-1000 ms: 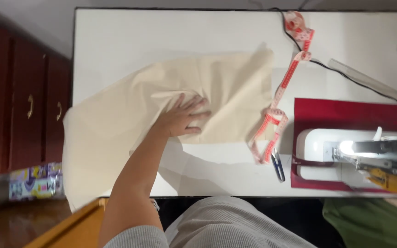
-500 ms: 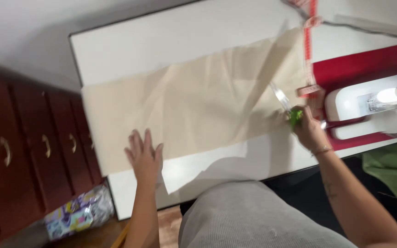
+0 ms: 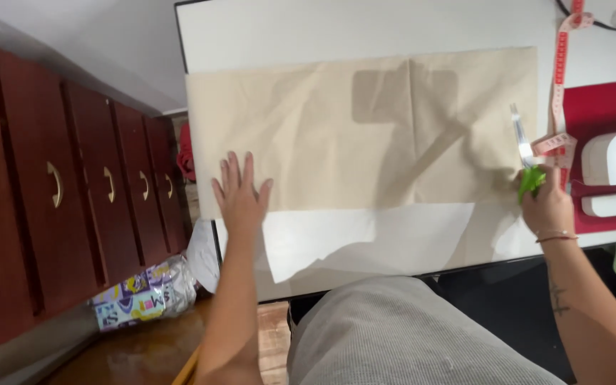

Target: Cutting fabric with scissors and adjusting sewing machine components

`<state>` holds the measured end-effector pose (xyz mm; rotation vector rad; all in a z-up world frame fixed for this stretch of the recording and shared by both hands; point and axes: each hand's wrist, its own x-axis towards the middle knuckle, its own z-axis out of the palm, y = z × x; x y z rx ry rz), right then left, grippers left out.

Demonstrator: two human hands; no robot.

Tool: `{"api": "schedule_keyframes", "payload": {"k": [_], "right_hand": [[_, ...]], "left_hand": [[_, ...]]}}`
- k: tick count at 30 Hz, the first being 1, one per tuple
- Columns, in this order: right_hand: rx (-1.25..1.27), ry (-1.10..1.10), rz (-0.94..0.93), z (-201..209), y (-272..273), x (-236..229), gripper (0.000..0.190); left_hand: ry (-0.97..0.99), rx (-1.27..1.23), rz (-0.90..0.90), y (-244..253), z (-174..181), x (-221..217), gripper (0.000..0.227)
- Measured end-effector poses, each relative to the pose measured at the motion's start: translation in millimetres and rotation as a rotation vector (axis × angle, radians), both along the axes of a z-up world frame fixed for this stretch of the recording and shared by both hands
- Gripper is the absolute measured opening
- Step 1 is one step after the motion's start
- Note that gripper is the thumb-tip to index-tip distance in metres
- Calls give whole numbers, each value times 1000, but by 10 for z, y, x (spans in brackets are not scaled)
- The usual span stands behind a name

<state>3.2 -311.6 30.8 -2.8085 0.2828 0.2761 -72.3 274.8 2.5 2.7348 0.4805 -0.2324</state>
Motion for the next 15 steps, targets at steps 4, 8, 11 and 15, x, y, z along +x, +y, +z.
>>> {"api": "schedule_keyframes", "payload": {"k": [4, 8, 11, 15], "right_hand": [[67, 51, -30, -94, 35, -375, 47], [195, 241, -158, 343, 617, -770, 52], [434, 350, -214, 620, 926, -1077, 48], [564, 305, -340, 312, 812, -1603, 61]], "left_hand": [[-229, 211, -118, 561, -381, 630, 69], [-233, 280, 18, 738, -182, 1313, 81], [-176, 254, 60, 322, -99, 1589, 77], [-418, 504, -303, -877, 128, 1328, 67]]}}
